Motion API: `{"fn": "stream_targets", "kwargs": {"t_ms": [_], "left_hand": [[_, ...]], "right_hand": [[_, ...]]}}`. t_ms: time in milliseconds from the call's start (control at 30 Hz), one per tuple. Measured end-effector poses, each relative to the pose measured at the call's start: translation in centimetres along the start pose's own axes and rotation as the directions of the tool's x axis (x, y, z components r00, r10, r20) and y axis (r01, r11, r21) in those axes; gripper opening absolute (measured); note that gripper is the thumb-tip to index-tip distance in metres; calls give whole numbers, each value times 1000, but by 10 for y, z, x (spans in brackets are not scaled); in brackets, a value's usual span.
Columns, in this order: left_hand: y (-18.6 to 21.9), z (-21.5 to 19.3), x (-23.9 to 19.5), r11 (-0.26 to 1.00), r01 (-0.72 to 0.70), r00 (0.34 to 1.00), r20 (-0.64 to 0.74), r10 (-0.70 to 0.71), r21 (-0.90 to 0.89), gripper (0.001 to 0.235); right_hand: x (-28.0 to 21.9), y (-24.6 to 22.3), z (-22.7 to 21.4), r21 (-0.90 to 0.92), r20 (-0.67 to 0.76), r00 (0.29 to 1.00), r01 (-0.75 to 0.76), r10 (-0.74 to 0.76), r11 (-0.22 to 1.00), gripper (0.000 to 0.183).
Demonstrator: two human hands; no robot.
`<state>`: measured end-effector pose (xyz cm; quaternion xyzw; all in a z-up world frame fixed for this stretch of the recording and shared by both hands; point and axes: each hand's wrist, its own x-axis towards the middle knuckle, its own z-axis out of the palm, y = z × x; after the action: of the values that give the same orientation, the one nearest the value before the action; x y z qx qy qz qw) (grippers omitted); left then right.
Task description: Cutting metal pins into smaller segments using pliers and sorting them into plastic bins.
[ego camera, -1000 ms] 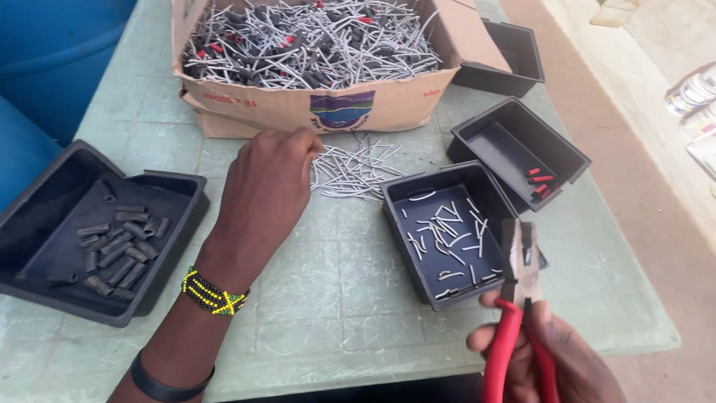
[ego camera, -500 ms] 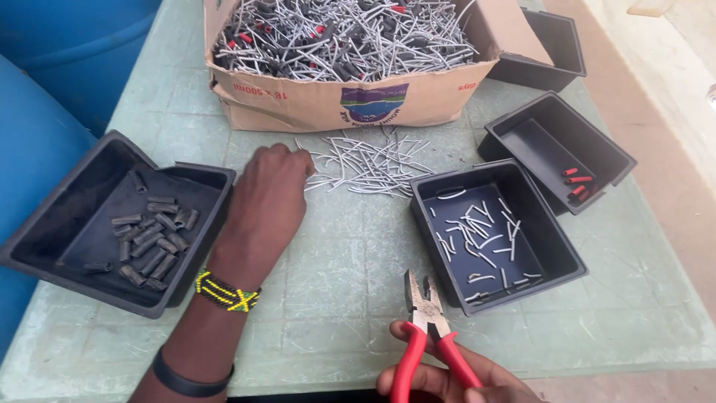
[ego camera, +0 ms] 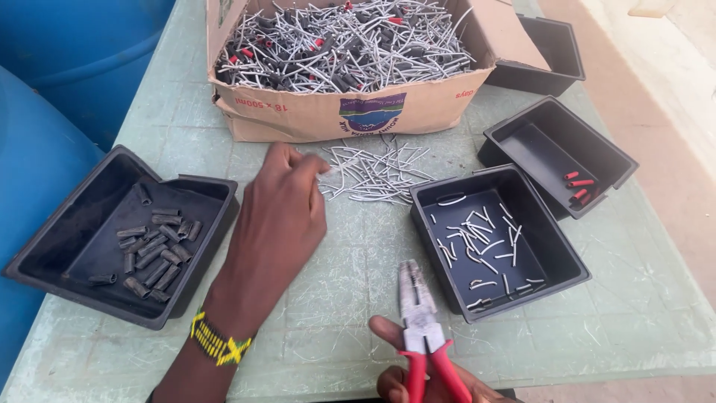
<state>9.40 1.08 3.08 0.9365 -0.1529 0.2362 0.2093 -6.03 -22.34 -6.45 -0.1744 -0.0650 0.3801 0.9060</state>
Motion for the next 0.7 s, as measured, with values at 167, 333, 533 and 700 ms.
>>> {"fn": "stream_targets", "kwargs": {"t_ms": [167,333,533,700], "left_hand": [[27,-23,-39,959,-122,992,-57,111,-256,27],[27,-40,-64,984,-120,988,-116,106,-128,22],[32,-48,-82,989,-107,987,-127,94,-99,25],[43,-43,-102,989,78,997,-8,-80,-128,35]], "right_hand": [[15,-6,-13,278,-382,888,-155,258,948,64],[21,-10,30,-138,-142,990,-38,18,990,58],[33,-22,39,-56,-480,876,-89,51,994,59],[34,-26,55,141,-643,711,-254,283,957,76]]}}
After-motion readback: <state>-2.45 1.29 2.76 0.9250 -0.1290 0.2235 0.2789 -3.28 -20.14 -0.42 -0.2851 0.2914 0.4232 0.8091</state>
